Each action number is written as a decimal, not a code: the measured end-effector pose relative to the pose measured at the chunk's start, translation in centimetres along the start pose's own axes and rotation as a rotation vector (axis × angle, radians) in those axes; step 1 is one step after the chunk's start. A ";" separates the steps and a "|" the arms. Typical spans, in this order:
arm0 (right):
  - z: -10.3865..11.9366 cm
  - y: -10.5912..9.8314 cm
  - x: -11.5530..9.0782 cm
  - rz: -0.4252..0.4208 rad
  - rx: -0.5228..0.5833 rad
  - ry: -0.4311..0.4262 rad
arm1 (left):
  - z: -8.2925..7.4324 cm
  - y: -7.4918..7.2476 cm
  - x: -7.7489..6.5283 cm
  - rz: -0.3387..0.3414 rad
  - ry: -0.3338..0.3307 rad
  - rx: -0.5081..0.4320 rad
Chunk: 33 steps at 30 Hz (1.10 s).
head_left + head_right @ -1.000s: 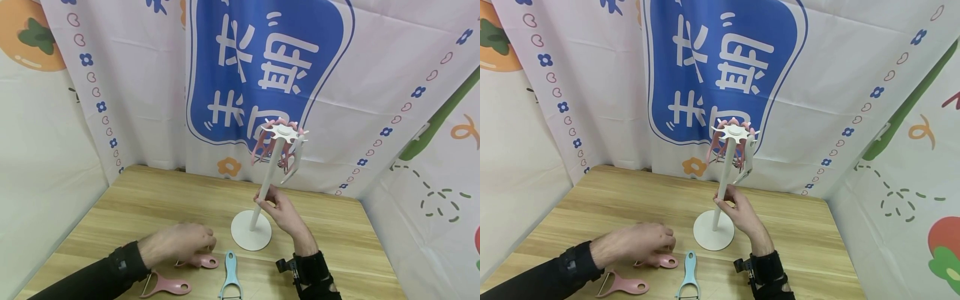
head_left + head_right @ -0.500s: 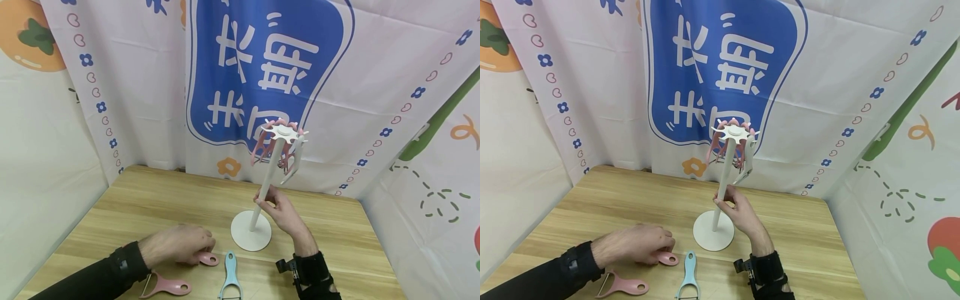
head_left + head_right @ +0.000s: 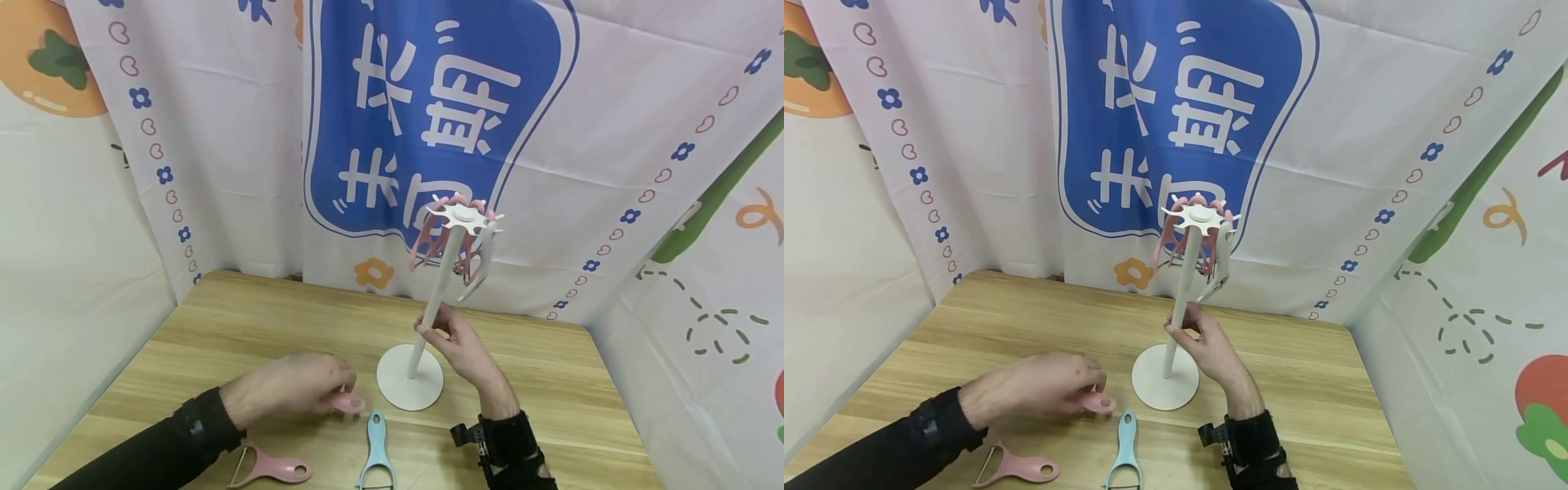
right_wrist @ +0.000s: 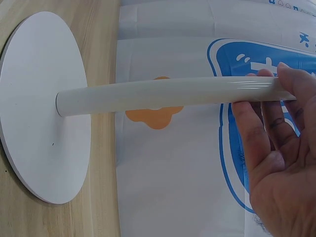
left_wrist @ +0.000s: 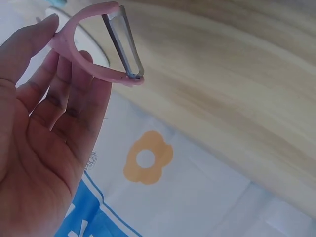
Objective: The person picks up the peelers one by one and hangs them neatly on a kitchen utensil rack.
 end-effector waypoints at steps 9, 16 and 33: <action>0.1 0.1 0.1 -0.002 -0.010 -0.004 | 0.7 -1.5 1.0 -0.116 0.035 0.017; 0.1 0.1 0.0 -0.007 -0.013 0.001 | 1.1 -3.3 1.5 -0.175 0.001 0.029; 0.2 0.1 0.1 -0.007 0.009 0.041 | 1.5 -6.3 1.9 -0.384 -0.080 0.013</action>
Point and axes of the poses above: each hand's wrist, its own x-axis towards the middle knuckle, its own y-axis out of the palm, z = x × y, the point moved 1 cm from there along x, towards the middle knuckle, and after that the axes turned 9 degrees about x, right-handed, at the moved point
